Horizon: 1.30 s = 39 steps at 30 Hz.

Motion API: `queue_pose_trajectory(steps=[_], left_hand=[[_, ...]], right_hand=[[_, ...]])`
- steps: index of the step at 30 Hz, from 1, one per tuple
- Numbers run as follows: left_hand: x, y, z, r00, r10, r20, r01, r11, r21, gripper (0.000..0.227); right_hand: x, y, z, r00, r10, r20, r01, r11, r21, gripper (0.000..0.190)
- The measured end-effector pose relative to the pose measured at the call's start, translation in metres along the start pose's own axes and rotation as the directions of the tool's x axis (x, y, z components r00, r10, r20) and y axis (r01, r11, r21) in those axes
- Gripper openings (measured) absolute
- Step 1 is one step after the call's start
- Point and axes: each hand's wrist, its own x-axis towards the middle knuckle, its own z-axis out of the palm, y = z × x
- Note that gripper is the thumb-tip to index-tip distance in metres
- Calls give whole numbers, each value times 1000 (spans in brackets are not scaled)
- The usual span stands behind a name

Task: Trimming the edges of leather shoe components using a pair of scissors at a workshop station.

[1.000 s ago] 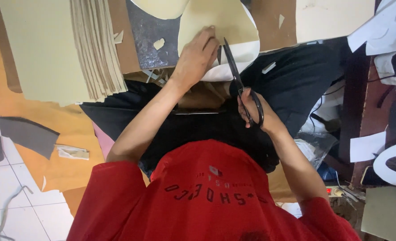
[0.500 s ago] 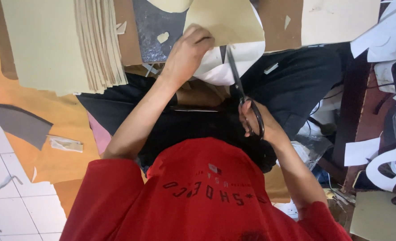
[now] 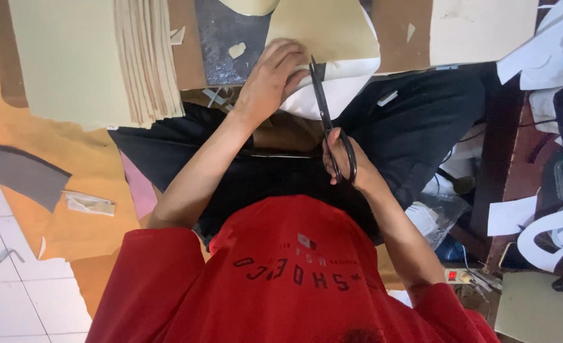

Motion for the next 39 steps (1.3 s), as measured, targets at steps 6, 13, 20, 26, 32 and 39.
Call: queue_pose_trajectory(steps=[6, 13, 20, 26, 32, 39], left_hand=[[4, 5, -1, 999, 0, -33, 0, 1000, -2, 19], [9, 8, 4, 995, -81, -66, 82, 997, 2, 21], [7, 7, 9, 999, -34, -6, 34, 990, 140, 19], [24, -4, 28, 999, -44, 19, 33, 922, 385, 34], [28, -6, 24, 991, 90, 101, -120, 926, 358, 15], [65, 4, -7, 934, 209, 289, -324, 835, 445, 12]], right_hand=[[-9, -13, 11, 987, -103, -127, 82, 984, -160, 74], [-27, -21, 15, 978, -93, -188, 42, 965, -258, 52], [-24, -25, -33, 750, -600, -277, 400, 746, -533, 13], [55, -70, -79, 431, -839, -331, 259, 467, -845, 58], [88, -57, -94, 456, -818, -351, 308, 515, -800, 46], [39, -37, -54, 757, -480, -443, 520, 853, -35, 42]])
